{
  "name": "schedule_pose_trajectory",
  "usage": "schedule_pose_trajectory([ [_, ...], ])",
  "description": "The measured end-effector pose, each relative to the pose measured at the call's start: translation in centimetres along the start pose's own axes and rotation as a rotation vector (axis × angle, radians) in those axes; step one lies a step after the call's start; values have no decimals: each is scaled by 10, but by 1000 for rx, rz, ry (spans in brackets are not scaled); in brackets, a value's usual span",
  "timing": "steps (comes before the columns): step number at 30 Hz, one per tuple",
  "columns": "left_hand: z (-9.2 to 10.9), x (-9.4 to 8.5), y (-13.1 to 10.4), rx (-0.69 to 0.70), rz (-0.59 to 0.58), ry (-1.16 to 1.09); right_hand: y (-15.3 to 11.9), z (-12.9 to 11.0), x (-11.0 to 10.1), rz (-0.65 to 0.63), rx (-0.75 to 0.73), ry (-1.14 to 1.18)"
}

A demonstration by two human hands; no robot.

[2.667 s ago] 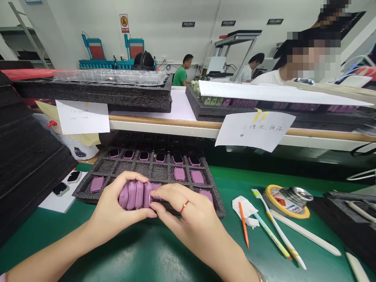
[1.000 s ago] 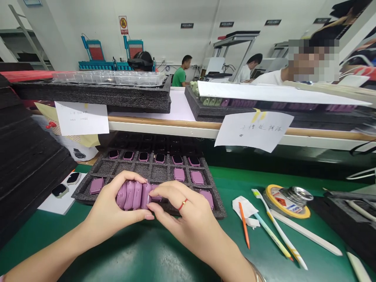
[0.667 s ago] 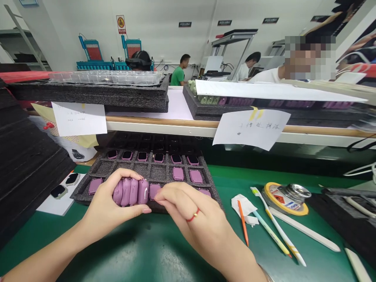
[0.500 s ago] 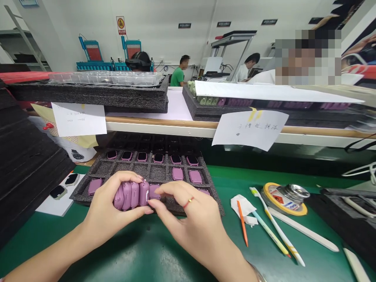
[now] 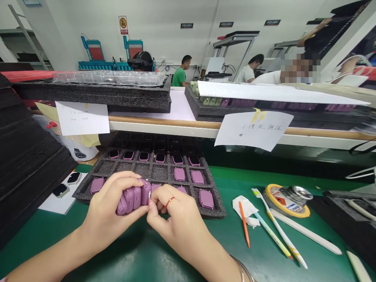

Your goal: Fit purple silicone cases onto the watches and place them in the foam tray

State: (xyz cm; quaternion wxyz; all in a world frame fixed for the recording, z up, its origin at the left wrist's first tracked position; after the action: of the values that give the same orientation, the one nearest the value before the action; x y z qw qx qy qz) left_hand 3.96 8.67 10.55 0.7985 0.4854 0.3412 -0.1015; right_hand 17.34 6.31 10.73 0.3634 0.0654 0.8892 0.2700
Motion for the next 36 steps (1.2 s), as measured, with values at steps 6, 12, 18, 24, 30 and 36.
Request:
schedule_pose_trajectory([
  [6, -19, -6, 3, -190, 24, -106, 1, -7, -15, 80, -38, 43],
  [12, -32, 32, -15, -579, -96, -624, 3, 11, -52, 145, -39, -31],
  [18, -10, 102, -63, -775, -385, -1093, -50, 136, -113, 26, 713, -691],
  [24, -2, 137, -90, -721, -546, -1021, -117, 214, -100, -145, 968, -786],
  [30, -4, 148, -97, -630, -619, -1069, -132, 202, -94, -103, 965, -598],
  [36, -6, 150, -90, -451, -788, -1064, -98, 116, -62, 19, 677, 351],
])
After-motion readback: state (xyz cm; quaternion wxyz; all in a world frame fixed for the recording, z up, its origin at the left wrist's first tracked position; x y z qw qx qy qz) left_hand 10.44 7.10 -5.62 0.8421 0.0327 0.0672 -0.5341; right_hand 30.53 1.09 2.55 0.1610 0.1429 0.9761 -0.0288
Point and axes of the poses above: each hand's wrist, its own y-axis towards the middle knuckle, its own x-axis out of the palm, z = x × y, the point moved 8 cm from there along y, towards the middle knuckle, and after that the axes turned 11 degrees about x, right-handed, at the moved point
